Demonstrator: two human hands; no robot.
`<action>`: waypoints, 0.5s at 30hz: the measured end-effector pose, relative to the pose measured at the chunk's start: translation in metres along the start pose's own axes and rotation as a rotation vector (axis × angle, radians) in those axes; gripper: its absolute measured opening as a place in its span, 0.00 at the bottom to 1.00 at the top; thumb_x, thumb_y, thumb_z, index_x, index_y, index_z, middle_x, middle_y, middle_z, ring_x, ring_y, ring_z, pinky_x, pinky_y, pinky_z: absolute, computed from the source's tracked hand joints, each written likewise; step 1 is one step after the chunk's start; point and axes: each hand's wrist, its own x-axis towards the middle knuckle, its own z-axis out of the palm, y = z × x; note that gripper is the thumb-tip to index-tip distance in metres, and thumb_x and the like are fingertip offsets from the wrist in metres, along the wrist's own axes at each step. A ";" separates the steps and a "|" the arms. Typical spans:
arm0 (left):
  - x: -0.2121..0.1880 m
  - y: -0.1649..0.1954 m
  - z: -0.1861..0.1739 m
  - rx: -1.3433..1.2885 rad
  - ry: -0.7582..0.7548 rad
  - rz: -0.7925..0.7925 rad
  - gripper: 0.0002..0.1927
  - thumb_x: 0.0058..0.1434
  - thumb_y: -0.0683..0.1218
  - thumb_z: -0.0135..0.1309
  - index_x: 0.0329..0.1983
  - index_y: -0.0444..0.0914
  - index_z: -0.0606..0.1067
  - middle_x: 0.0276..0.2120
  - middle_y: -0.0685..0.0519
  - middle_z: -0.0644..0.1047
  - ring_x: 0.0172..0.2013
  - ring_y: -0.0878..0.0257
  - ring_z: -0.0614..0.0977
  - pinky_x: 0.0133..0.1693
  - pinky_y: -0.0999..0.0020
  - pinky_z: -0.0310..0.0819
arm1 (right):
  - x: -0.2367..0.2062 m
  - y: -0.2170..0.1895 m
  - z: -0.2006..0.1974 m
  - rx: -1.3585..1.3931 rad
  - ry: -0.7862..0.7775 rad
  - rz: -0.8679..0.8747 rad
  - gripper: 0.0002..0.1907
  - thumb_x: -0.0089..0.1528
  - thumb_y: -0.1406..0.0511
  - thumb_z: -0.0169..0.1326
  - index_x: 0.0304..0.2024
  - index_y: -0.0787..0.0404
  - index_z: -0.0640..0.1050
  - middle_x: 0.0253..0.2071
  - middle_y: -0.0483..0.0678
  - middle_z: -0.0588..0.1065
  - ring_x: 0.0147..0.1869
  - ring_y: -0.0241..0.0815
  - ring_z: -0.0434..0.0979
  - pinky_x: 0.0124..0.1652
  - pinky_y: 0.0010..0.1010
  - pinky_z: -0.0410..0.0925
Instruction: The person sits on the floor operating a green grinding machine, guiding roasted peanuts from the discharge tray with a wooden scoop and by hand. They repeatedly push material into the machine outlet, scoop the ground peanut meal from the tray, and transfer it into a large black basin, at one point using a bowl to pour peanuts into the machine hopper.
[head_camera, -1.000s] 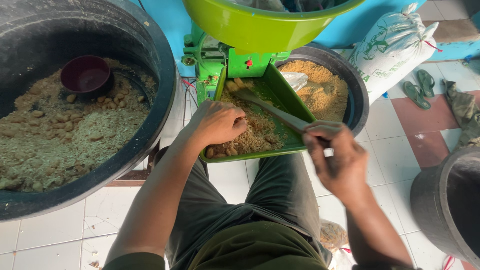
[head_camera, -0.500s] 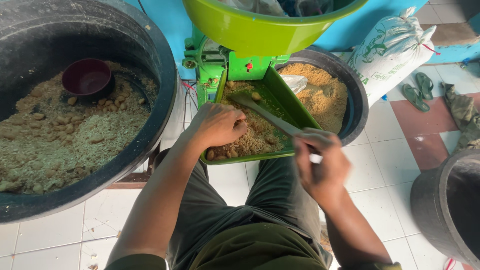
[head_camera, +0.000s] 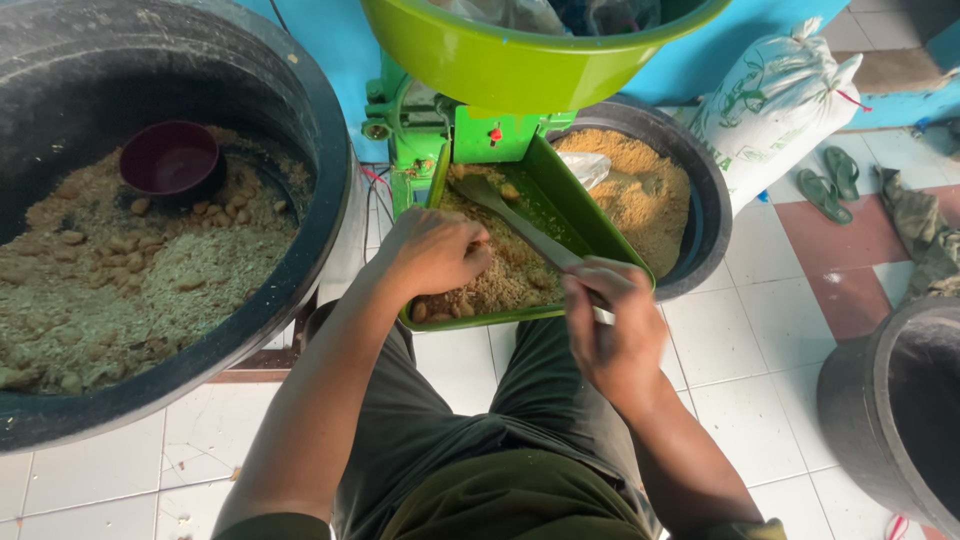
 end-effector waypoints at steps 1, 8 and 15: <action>0.000 0.000 0.000 0.026 -0.023 -0.009 0.14 0.60 0.54 0.52 0.37 0.43 0.83 0.29 0.47 0.83 0.31 0.50 0.85 0.36 0.53 0.77 | 0.000 0.001 0.001 0.022 0.044 0.016 0.15 0.67 0.76 0.59 0.51 0.65 0.68 0.48 0.55 0.78 0.45 0.44 0.85 0.42 0.30 0.78; -0.002 0.003 -0.003 -0.005 0.047 0.022 0.16 0.57 0.54 0.54 0.39 0.42 0.84 0.31 0.46 0.83 0.31 0.48 0.84 0.35 0.52 0.76 | 0.007 0.001 0.003 -0.095 -0.074 -0.076 0.13 0.65 0.76 0.60 0.49 0.66 0.71 0.46 0.56 0.79 0.46 0.51 0.82 0.43 0.34 0.76; 0.000 0.001 -0.001 0.022 0.003 -0.009 0.15 0.59 0.55 0.53 0.40 0.43 0.84 0.31 0.47 0.83 0.33 0.48 0.84 0.37 0.51 0.77 | 0.008 0.010 0.015 0.032 -0.035 0.031 0.12 0.67 0.77 0.58 0.50 0.67 0.72 0.48 0.56 0.77 0.47 0.47 0.83 0.44 0.32 0.77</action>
